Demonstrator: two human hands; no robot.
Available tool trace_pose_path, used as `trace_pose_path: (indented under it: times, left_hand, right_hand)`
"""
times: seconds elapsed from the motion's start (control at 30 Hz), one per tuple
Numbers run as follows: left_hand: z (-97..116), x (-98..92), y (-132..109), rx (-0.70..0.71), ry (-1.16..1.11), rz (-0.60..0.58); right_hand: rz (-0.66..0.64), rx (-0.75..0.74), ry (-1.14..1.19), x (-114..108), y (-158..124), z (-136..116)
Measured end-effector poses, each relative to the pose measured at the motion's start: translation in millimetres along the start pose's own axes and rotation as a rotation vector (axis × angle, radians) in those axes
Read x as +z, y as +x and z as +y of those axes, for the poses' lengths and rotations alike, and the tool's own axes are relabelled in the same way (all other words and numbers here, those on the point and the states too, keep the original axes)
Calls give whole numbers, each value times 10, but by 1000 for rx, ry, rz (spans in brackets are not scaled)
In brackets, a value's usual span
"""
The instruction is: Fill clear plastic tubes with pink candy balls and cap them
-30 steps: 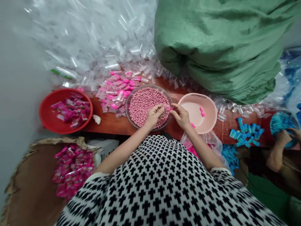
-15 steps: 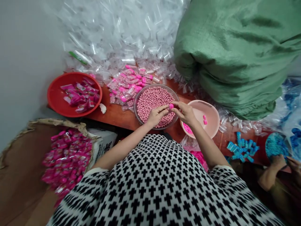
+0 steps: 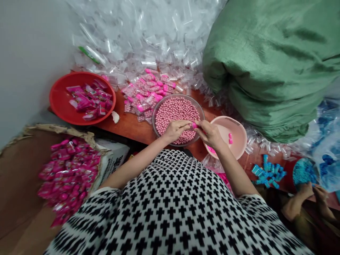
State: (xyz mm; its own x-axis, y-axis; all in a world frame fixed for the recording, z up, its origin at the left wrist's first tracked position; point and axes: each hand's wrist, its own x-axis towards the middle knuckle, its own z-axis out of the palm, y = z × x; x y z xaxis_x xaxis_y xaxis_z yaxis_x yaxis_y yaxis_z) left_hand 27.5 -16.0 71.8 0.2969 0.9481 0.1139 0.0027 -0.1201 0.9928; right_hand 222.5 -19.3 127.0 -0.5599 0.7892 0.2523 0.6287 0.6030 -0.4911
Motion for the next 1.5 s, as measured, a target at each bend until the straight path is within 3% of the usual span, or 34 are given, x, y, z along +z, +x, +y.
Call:
trace_pose_path:
  times: [0.1,0.2,0.33,0.47,0.7,0.93,1.23,1.3,1.37,1.43,1.5]
  left_hand:
    - [-25,54,-10,-68,-57,37]
    - [-76,130,-23,-239,-267,86]
    - [-29,140,18,-372,-598,114]
    - [77,57,82,-372,-706,172]
    - [36,1,28,-224,-422,179]
    - [10,-74,-20,-97,-100,170]
    - [-89,-206,-65,-49,37,172]
    - [-147,-267,-45,-62,61,173]
    - [-219,-356,-11,-89,64,167]
    - [-292,-489,34,-110,53,185]
    - [-363,-679,91,-135,57,261]
  right_hand:
    - [26,24,-1,29,2,4]
    - [44,98,97,43,73,24]
    - [40,358,535,-43,179,29]
    - [40,562,1012,-107,146,35]
    - [98,677,1146,91,164,65]
    - [-255,860,1388,147,341,-40]
    - [14,1092,1637,510,480,-201]
    - [-18,1091,1643,560,523,-210]
    - [-150,1049,1583,589,594,-173]
    - [-281,952,1476,606,717,-55]
    - [-273,839,1314,625,900,172]
